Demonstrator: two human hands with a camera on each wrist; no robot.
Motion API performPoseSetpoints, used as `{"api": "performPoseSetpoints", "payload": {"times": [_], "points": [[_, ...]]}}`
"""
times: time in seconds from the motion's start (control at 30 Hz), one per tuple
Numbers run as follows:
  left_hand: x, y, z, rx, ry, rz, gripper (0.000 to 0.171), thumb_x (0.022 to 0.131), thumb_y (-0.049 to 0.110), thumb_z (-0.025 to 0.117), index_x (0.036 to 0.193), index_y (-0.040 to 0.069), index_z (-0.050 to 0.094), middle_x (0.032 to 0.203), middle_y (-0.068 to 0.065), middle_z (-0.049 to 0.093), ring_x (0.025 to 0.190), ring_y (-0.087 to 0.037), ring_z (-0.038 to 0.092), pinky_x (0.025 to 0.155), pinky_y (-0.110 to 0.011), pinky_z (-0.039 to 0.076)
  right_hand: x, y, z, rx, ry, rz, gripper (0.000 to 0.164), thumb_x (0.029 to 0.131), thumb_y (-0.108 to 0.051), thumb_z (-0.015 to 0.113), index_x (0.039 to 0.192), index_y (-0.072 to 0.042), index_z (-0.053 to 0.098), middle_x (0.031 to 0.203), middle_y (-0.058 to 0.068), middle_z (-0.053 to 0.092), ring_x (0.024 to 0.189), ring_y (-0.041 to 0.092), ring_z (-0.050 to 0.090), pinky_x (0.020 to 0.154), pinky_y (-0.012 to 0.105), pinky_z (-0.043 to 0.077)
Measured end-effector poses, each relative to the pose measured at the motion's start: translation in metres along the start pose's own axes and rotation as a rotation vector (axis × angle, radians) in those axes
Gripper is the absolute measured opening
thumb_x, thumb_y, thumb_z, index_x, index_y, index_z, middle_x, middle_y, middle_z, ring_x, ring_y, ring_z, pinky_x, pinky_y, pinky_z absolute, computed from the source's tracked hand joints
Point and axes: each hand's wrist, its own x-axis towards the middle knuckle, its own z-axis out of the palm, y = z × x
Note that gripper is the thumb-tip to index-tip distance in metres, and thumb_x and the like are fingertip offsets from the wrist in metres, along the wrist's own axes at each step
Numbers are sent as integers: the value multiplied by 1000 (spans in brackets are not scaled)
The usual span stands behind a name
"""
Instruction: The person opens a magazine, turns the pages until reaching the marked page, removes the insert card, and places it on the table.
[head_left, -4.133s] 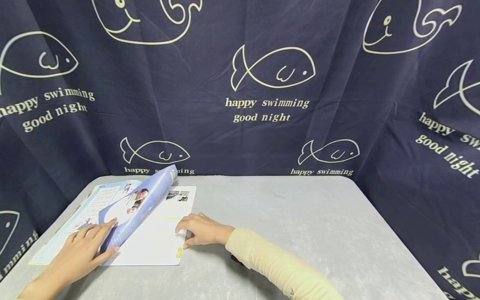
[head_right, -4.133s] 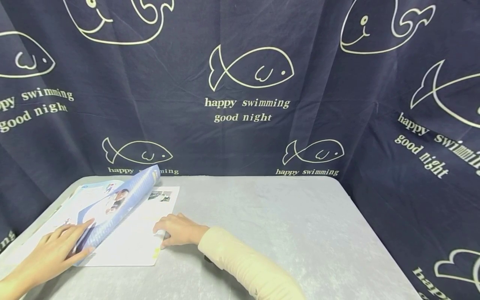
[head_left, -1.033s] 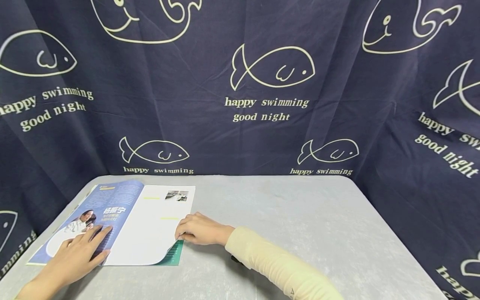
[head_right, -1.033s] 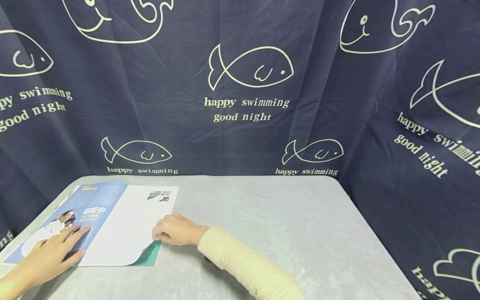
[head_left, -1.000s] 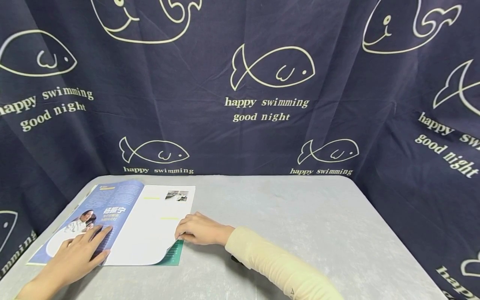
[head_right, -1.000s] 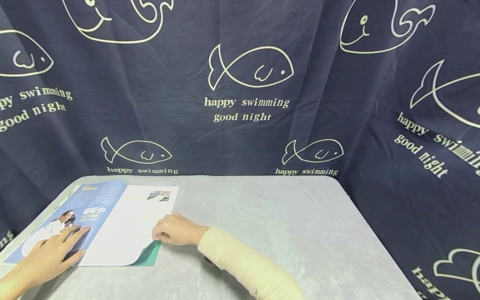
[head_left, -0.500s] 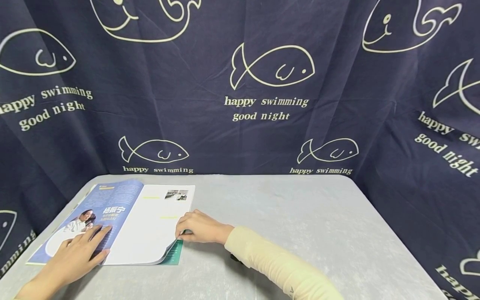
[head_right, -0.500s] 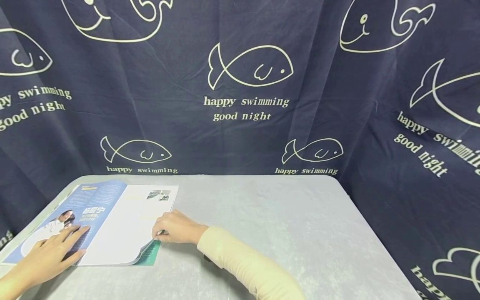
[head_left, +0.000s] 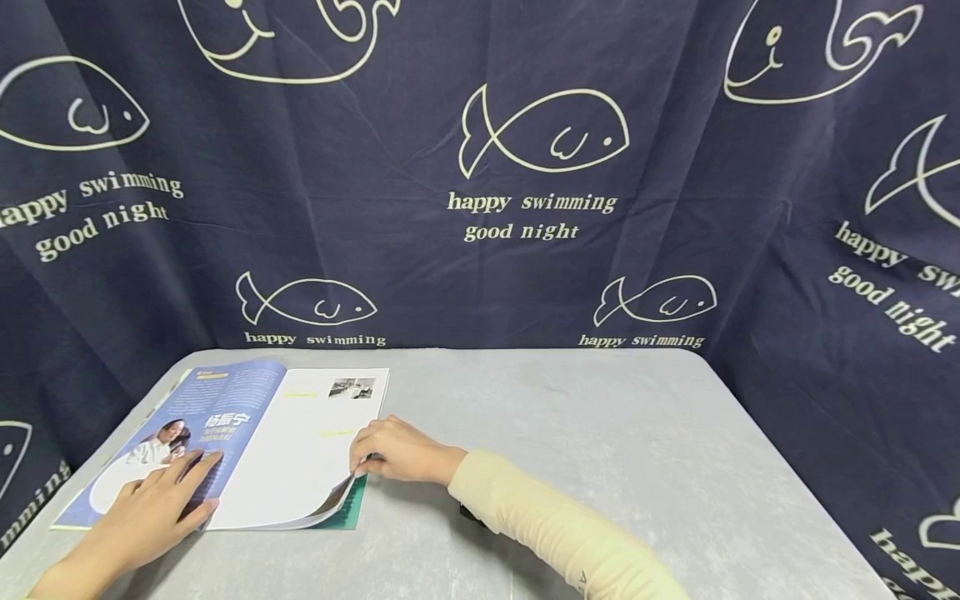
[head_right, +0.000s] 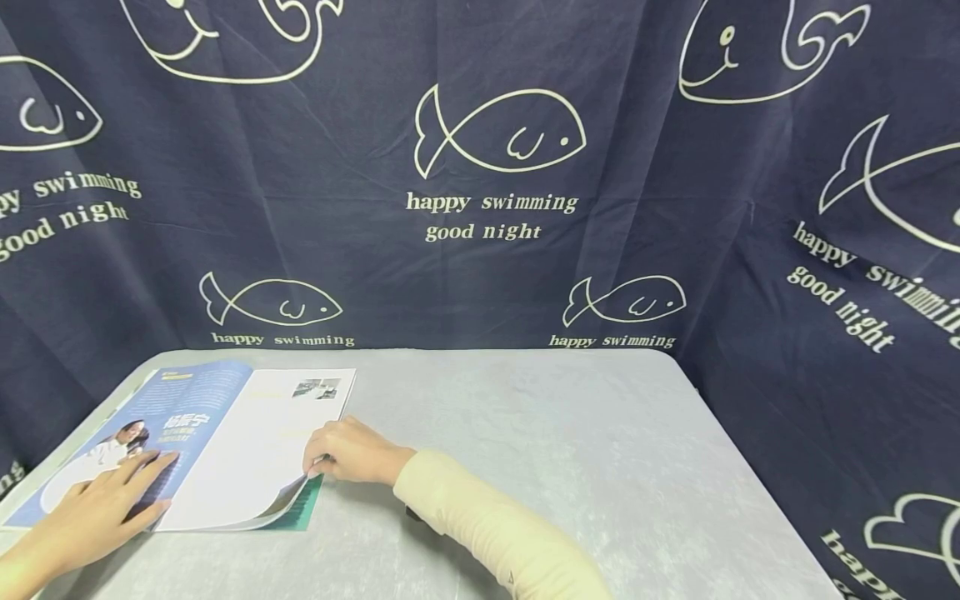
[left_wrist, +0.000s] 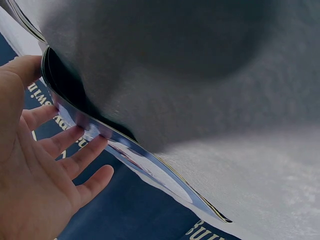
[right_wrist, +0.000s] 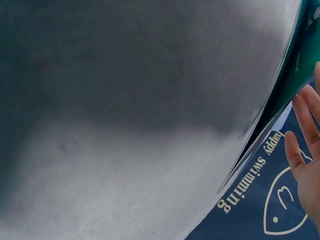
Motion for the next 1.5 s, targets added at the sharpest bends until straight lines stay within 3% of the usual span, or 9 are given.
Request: {"api": "performPoseSetpoints", "payload": {"times": [0.2,0.63,1.03,1.3,1.5], "points": [[0,1,0,-18,-9,-1,57,83,37,63,129,10,43,125,-23,46,104,-49,50,70,-63,38,1,-1,-2,34,20,18,8,83,-27,64,87,-23,69,91,-16,67,84,-2,56,74,8,31],[0,3,-3,-38,-12,14,58,81,41,64,128,13,44,126,-20,45,100,-49,51,66,-62,40,5,-6,-5,-2,17,50,5,86,-26,61,88,-24,65,92,-16,66,86,0,56,78,11,34],[-1,5,-4,-33,48,44,78,66,58,70,125,13,47,127,-19,44,98,-49,52,64,-61,40,9,-10,-8,-3,98,80,4,85,-26,60,86,-23,64,88,-16,65,83,-2,54,78,12,33],[-1,4,-3,-17,91,74,88,56,64,72,124,13,49,126,-17,45,106,-42,45,68,-61,38,12,-12,-10,-26,139,103,5,85,-26,60,88,-24,64,82,-17,61,81,-3,51,77,13,31],[2,4,-3,14,149,125,91,51,69,70,119,11,53,124,-13,45,102,-37,46,63,-58,40,13,-13,-11,-45,155,107,6,85,-26,59,89,-25,64,84,-16,62,81,-3,51,77,14,31]]}}
